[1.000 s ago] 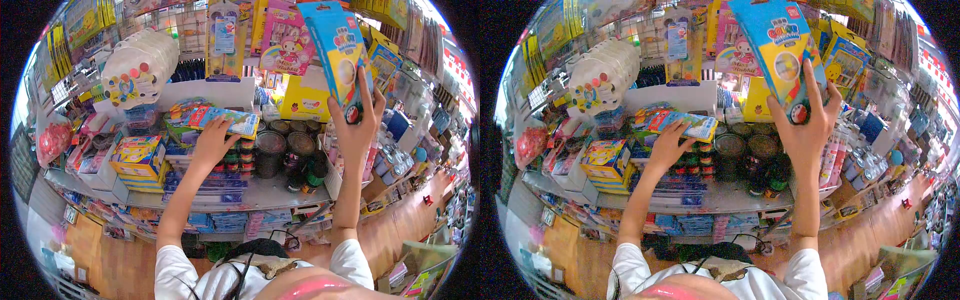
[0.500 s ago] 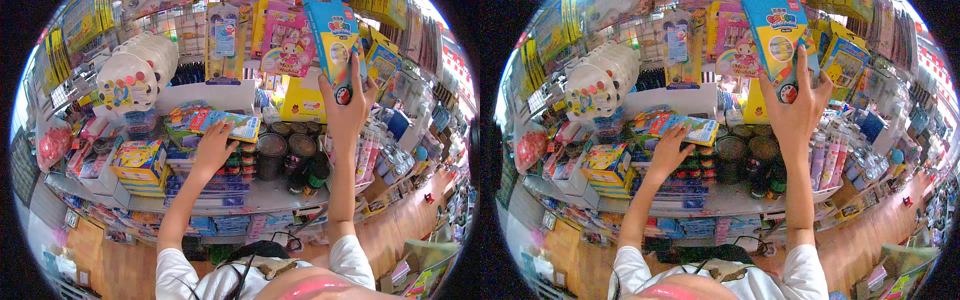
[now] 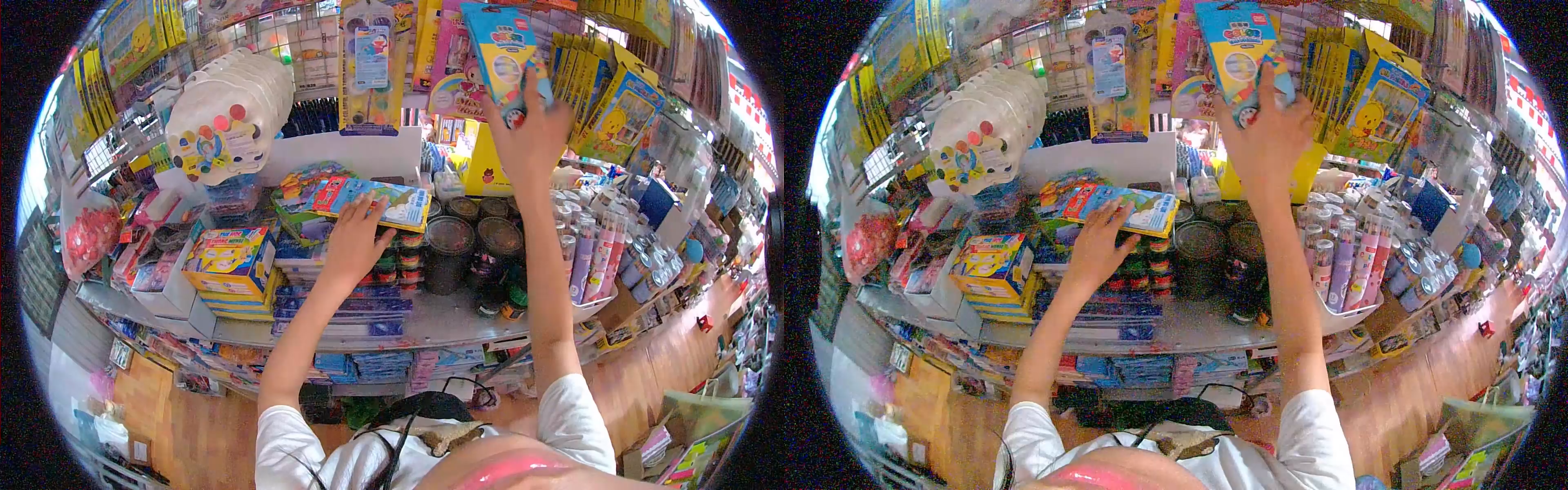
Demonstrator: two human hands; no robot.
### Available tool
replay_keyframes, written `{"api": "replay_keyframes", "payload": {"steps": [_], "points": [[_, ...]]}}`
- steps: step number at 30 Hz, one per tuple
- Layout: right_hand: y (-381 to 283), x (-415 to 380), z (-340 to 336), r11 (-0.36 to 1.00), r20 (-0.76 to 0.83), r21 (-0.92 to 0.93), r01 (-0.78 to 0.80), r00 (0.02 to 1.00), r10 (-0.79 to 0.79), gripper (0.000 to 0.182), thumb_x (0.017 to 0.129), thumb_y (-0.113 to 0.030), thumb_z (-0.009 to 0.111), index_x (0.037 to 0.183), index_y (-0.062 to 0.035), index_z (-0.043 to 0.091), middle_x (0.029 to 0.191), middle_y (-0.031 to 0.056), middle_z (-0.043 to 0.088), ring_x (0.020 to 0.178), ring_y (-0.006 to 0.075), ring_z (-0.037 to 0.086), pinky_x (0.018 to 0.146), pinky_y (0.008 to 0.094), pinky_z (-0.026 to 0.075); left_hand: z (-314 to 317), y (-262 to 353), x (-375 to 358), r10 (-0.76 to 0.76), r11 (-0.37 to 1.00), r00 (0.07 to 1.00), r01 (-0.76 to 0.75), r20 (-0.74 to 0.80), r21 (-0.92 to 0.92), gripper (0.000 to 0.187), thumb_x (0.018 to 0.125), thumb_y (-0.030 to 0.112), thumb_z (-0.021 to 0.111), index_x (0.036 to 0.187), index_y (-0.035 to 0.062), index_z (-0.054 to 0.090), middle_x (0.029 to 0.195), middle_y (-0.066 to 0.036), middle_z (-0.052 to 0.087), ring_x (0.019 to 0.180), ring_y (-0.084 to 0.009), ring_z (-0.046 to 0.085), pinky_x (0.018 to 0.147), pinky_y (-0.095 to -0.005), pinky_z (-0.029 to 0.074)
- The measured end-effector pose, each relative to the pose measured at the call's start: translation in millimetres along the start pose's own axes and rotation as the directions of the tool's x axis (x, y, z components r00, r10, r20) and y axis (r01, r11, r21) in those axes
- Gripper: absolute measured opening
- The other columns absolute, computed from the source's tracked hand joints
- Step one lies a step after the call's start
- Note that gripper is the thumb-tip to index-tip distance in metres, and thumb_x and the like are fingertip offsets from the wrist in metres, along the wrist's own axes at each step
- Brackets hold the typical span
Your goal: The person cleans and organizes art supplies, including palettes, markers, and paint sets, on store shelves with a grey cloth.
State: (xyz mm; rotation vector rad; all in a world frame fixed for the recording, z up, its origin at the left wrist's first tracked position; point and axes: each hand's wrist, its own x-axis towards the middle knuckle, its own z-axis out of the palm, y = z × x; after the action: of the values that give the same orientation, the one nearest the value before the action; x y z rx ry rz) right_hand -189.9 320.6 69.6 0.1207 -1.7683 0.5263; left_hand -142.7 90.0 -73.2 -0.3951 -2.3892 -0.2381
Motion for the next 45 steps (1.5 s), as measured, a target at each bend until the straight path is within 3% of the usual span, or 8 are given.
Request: {"api": "replay_keyframes", "payload": {"steps": [9, 18, 22, 25, 34, 37, 40, 45], "points": [[-3.7, -25.5, 87.5, 0.999, -0.015, 0.031, 0.038, 0.999, -0.038, 0.091, 0.072, -0.054, 0.061, 0.142, -0.0181, 0.015, 0.129, 0.0358, 0.025, 0.114, 0.0508, 0.035, 0.092, 0.0549, 0.031, 3.8, 2.9, 0.5, 0.032, 0.999, 0.996, -0.029, -0.083, 0.035, 0.056, 0.077, 0.029, 0.064, 0.125, 0.0082, 0.044, 0.128, -0.015, 0.043, 0.116, -0.0332, 0.042, 0.101, -0.0426, 0.031], [16.4, -53.7, 57.4, 0.952, -0.121, 0.112, 0.285, 0.955, -0.271, 0.062, 0.079, -0.039, 0.058, 0.132, -0.0135, 0.037, 0.122, 0.0297, 0.038, 0.108, 0.0433, 0.042, 0.088, 0.0513, 0.035, 19.8, 10.9, 4.2, 0.126, 0.987, 0.975, -0.104, -0.184, 0.126, 0.044, 0.074, 0.010, 0.059, 0.117, 0.0094, 0.052, 0.116, -0.007, 0.056, 0.112, -0.0282, 0.048, 0.097, -0.0412, 0.037], [18.2, -59.2, 29.5, 0.898, 0.141, 0.376, 0.229, 0.944, -0.300, 0.039, 0.083, -0.026, 0.058, 0.118, -0.0085, 0.051, 0.107, 0.0154, 0.053, 0.094, 0.0266, 0.053, 0.081, 0.0348, 0.042, 8.1, 11.9, -0.6, 0.253, 0.929, 0.956, -0.196, -0.150, 0.315, 0.044, 0.072, 0.009, 0.055, 0.116, 0.0138, 0.054, 0.115, -0.003, 0.058, 0.107, -0.0241, 0.054, 0.091, -0.0371, 0.043], [8.1, -70.0, 14.7, 0.847, 0.489, 0.531, 0.030, 0.805, -0.335, 0.042, 0.083, -0.034, 0.055, 0.116, -0.0071, 0.051, 0.100, 0.0202, 0.057, 0.094, 0.0350, 0.055, 0.084, 0.0407, 0.042, 1.5, 15.5, -5.7, 0.322, 0.928, 0.926, -0.267, -0.197, 0.261, 0.035, 0.076, 0.015, 0.052, 0.111, 0.0115, 0.056, 0.112, -0.002, 0.058, 0.103, -0.0230, 0.056, 0.088, -0.0352, 0.046], [0.1, -114.2, 36.5, 0.835, 0.715, 0.533, 0.137, 0.454, -0.531, 0.072, 0.078, -0.061, 0.048, 0.128, -0.0095, 0.045, 0.116, 0.0252, 0.050, 0.107, 0.0382, 0.050, 0.091, 0.0433, 0.040, -9.8, 12.8, -9.3, 0.158, 0.986, 0.987, -0.156, -0.040, 0.050, 0.036, 0.076, 0.018, 0.057, 0.112, 0.0202, 0.057, 0.111, 0.001, 0.059, 0.103, -0.0226, 0.056, 0.079, -0.0330, 0.050], [-2.5, -123.7, 35.0, 0.825, 0.656, 0.466, 0.319, 0.502, -0.564, 0.075, 0.075, -0.061, 0.051, 0.128, -0.0085, 0.044, 0.117, 0.0254, 0.048, 0.105, 0.0411, 0.050, 0.091, 0.0473, 0.039, -7.6, 8.5, -10.2, 0.191, 0.981, 0.978, -0.192, -0.085, -0.004, 0.041, 0.072, 0.015, 0.063, 0.113, 0.0143, 0.055, 0.116, -0.003, 0.055, 0.105, -0.0224, 0.055, 0.080, -0.0338, 0.049], [-4.4, -123.5, 34.8, 0.835, 0.679, 0.496, 0.238, 0.493, -0.544, 0.075, 0.074, -0.060, 0.053, 0.128, -0.0087, 0.044, 0.118, 0.0265, 0.047, 0.107, 0.0434, 0.047, 0.092, 0.0495, 0.037, -9.9, 12.1, -12.7, 0.039, 0.969, 0.986, -0.077, -0.162, -0.237, 0.046, 0.071, 0.017, 0.068, 0.112, 0.0094, 0.049, 0.123, -0.010, 0.047, 0.112, -0.0285, 0.048, 0.087, -0.0389, 0.044], [-3.3, -129.6, 27.9, 0.865, 0.600, 0.428, 0.262, 0.634, -0.488, 0.064, 0.074, -0.050, 0.058, 0.123, -0.0109, 0.046, 0.118, 0.0282, 0.043, 0.110, 0.0443, 0.042, 0.095, 0.0487, 0.032, -4.4, 13.4, -17.9, -0.010, 0.994, 0.896, -0.038, -0.445, -0.100, 0.052, 0.063, 0.014, 0.074, 0.105, 0.0071, 0.044, 0.115, -0.017, 0.041, 0.108, -0.0370, 0.043, 0.087, -0.0448, 0.040]]}}
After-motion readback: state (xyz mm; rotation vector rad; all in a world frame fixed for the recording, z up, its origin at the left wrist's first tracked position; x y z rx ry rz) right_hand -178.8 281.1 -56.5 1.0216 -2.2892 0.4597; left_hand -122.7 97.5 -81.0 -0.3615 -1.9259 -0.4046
